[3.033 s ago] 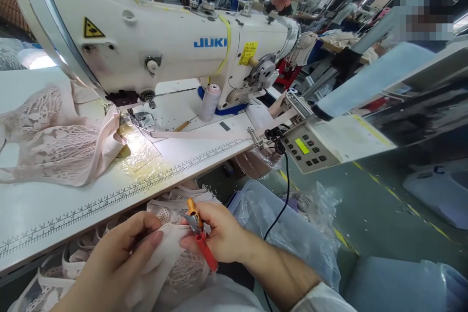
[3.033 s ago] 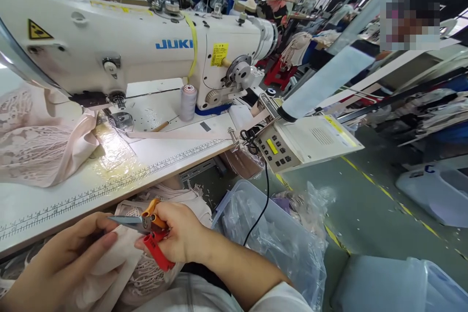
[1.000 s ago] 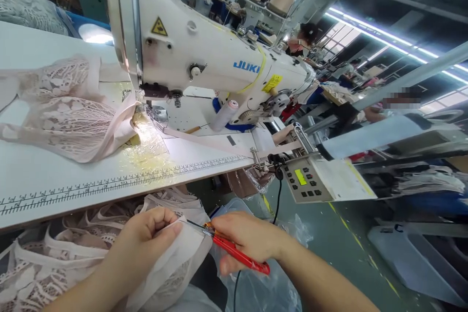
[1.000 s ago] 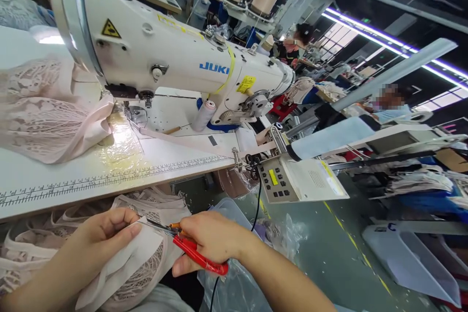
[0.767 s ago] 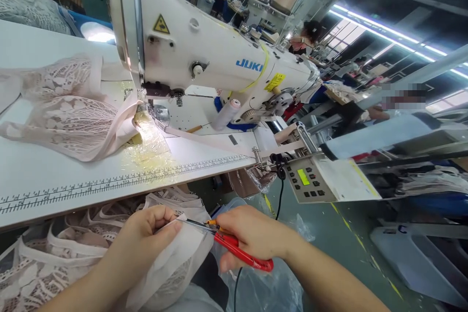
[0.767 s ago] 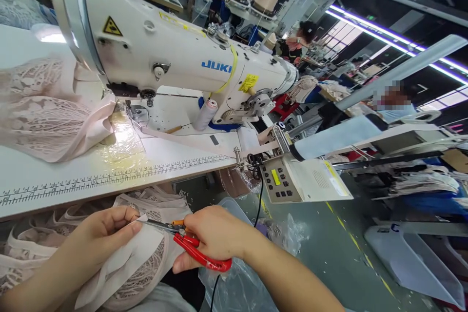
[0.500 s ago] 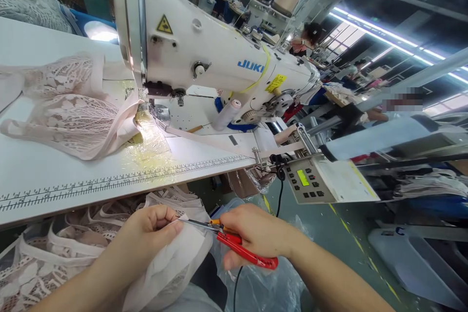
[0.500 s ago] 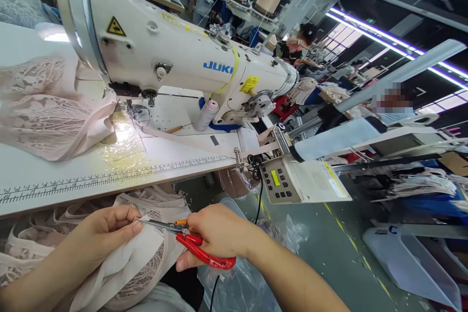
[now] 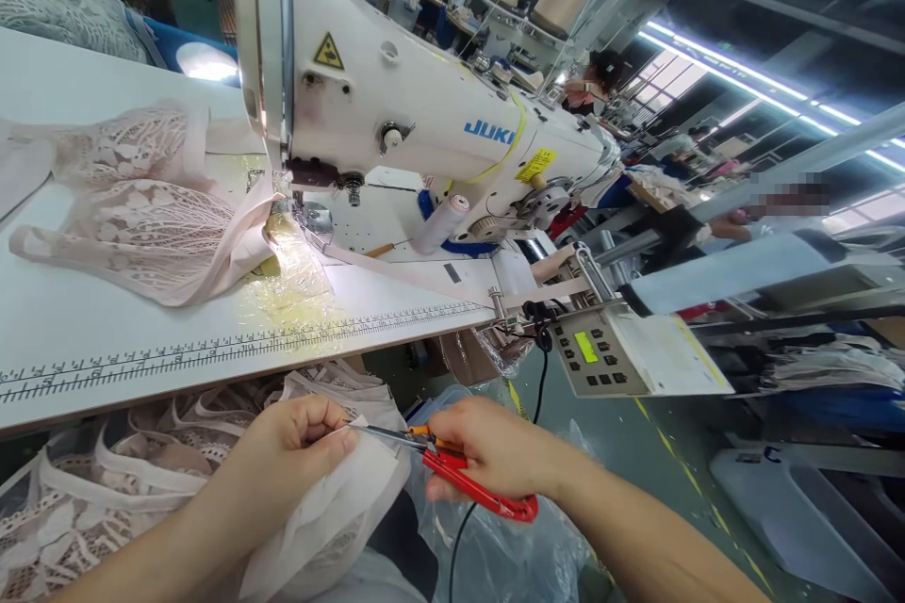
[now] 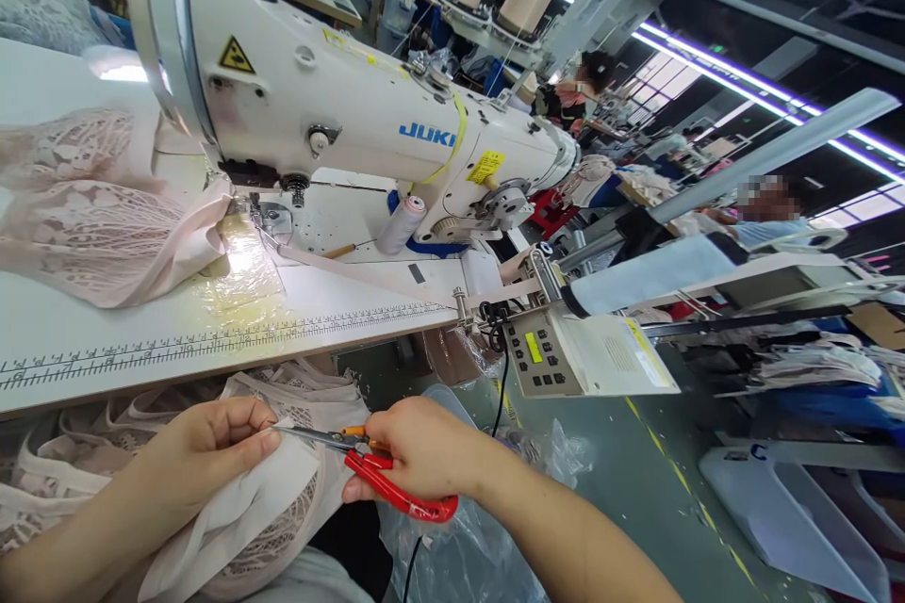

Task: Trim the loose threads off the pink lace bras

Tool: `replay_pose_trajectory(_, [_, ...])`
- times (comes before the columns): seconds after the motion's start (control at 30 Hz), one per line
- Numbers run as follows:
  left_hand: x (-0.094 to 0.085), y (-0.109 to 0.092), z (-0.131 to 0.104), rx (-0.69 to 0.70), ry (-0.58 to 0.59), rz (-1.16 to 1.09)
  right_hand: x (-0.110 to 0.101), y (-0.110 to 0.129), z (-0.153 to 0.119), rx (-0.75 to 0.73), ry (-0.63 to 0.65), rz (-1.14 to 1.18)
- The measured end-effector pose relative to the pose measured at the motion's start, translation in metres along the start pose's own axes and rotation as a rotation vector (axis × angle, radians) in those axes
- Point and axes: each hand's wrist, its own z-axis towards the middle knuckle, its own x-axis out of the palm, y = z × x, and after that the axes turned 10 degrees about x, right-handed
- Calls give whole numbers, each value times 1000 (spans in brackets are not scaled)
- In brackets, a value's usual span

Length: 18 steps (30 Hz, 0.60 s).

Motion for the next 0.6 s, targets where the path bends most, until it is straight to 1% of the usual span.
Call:
replay_pose_trajectory(0.1, [-3, 2, 1, 5, 33, 31, 8, -2, 2, 27, -2, 120])
replay_pose_trajectory(0.17, [-4, 0, 1, 19, 37, 81, 13, -5, 3, 18, 5, 215])
replay_pose_trajectory(0.2, [-4, -1, 1, 32, 37, 112, 16, -6, 3, 13, -11, 271])
replay_pose_trajectory(0.23, [-4, -3, 0, 47, 40, 141, 18, -7, 3, 7, -48, 331])
replay_pose_trajectory(0.3, [-5, -6, -1, 81, 37, 188, 21, -6, 3, -12, -187, 468])
replay_pose_trajectory(0.37, [-6, -6, -3, 121, 16, 233, 23, -1, 3, -87, -335, 617])
replay_pose_trajectory(0.4, [-7, -6, -4, 140, 3, 261, 23, 2, 2, -149, -383, 676])
replay_pose_trajectory(0.43, [-7, -6, -5, 160, -8, 294, 24, 7, 2, -212, -415, 717])
replay_pose_trajectory(0.5, [-9, -7, -6, 191, -15, 358, 25, 17, 2, -307, -438, 741])
replay_pose_trajectory(0.53, [-9, -7, -7, 205, -15, 386, 26, 22, 3, -328, -440, 737])
replay_pose_trajectory(0.6, [-10, -10, -9, 245, -57, 427, 29, 32, 6, -333, -440, 726])
